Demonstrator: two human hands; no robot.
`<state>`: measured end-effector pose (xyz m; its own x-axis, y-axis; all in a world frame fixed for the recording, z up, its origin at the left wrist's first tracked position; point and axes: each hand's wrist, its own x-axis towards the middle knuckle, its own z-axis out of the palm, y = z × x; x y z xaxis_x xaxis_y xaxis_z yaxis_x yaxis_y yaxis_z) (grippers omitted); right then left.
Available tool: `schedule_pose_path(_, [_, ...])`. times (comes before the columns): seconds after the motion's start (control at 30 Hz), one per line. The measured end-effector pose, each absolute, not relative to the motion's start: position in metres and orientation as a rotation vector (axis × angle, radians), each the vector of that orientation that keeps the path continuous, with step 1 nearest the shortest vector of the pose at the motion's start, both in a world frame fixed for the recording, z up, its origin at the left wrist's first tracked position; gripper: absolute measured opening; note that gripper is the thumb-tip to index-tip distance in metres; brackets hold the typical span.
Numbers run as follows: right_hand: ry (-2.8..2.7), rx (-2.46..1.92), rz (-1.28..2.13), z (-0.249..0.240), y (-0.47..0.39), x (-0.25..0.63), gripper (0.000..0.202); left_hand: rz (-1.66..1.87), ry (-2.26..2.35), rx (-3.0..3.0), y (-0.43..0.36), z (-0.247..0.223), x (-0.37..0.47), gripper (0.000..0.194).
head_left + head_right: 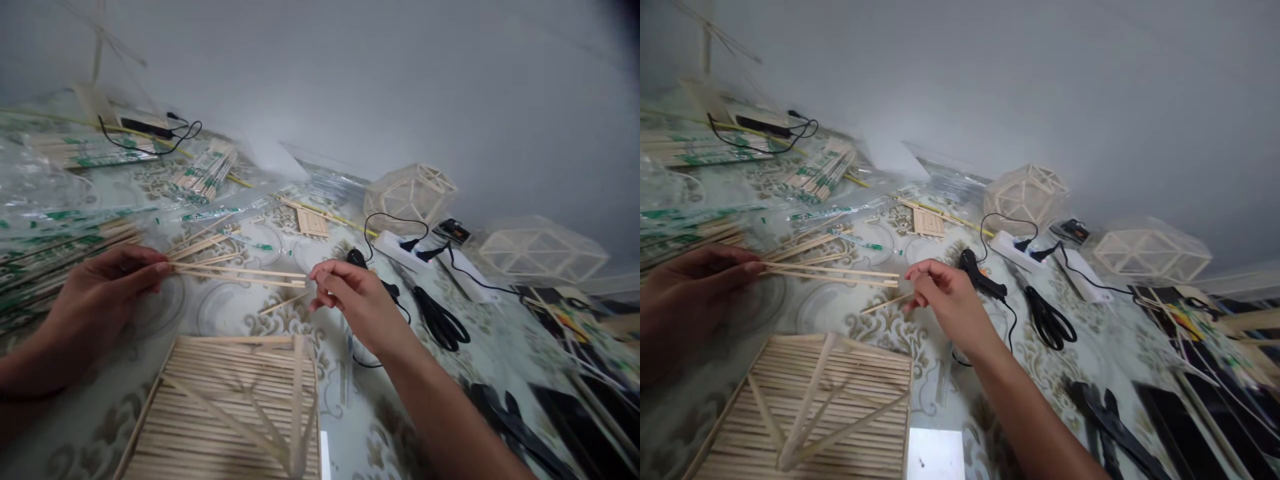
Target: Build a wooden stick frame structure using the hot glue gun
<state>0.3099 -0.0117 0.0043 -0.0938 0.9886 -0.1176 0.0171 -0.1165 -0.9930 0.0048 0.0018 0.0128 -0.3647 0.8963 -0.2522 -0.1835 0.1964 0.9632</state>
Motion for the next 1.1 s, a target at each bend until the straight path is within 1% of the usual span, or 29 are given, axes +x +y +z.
schedule_pose_path(0.07, [-1.236, -1.258, 1.324, 0.006, -0.010, 0.311, 0.022, 1.347, 1.498, 0.746, 0.001, 0.012, 0.004, 0.032])
schedule_pose_path(0.2, [-1.224, -1.240, 1.272, 0.009, -0.007, 0.315, 0.037, 1.322, 1.496, 0.781, 0.002, 0.009, 0.002, 0.033])
schedule_pose_path(0.4, [-1.352, -1.272, 1.126, 0.018, -0.001, 0.337, 0.053, 1.329, 1.488, 0.757, 0.004, 0.002, -0.001, 0.035])
schedule_pose_path(0.5, [-1.412, -1.374, 0.984, 0.026, 0.001, 0.351, 0.054, 1.332, 1.488, 0.753, 0.005, 0.001, -0.001, 0.034])
schedule_pose_path(0.6, [-1.472, -1.453, 0.925, 0.031, 0.001, 0.356, 0.045, 1.324, 1.513, 0.735, 0.005, 0.004, 0.001, 0.034])
schedule_pose_path(0.67, [-1.517, -1.449, 0.969, 0.030, 0.000, 0.352, 0.037, 1.324, 1.522, 0.729, 0.005, 0.006, 0.003, 0.034])
schedule_pose_path(0.77, [-1.578, -1.403, 1.072, 0.024, -0.003, 0.339, 0.032, 1.341, 1.518, 0.721, 0.004, 0.008, 0.004, 0.034])
schedule_pose_path(0.87, [-1.557, -1.335, 1.272, 0.013, -0.008, 0.323, 0.031, 1.342, 1.499, 0.757, 0.003, 0.006, 0.002, 0.032])
schedule_pose_path(0.97, [-1.420, -1.223, 1.504, 0.004, -0.012, 0.309, 0.032, 1.340, 1.487, 0.782, 0.003, 0.003, 0.000, 0.030])
schedule_pose_path(1.1, [-1.298, -1.150, 1.611, -0.002, -0.014, 0.300, 0.030, 1.342, 1.489, 0.787, 0.004, 0.002, 0.001, 0.029])
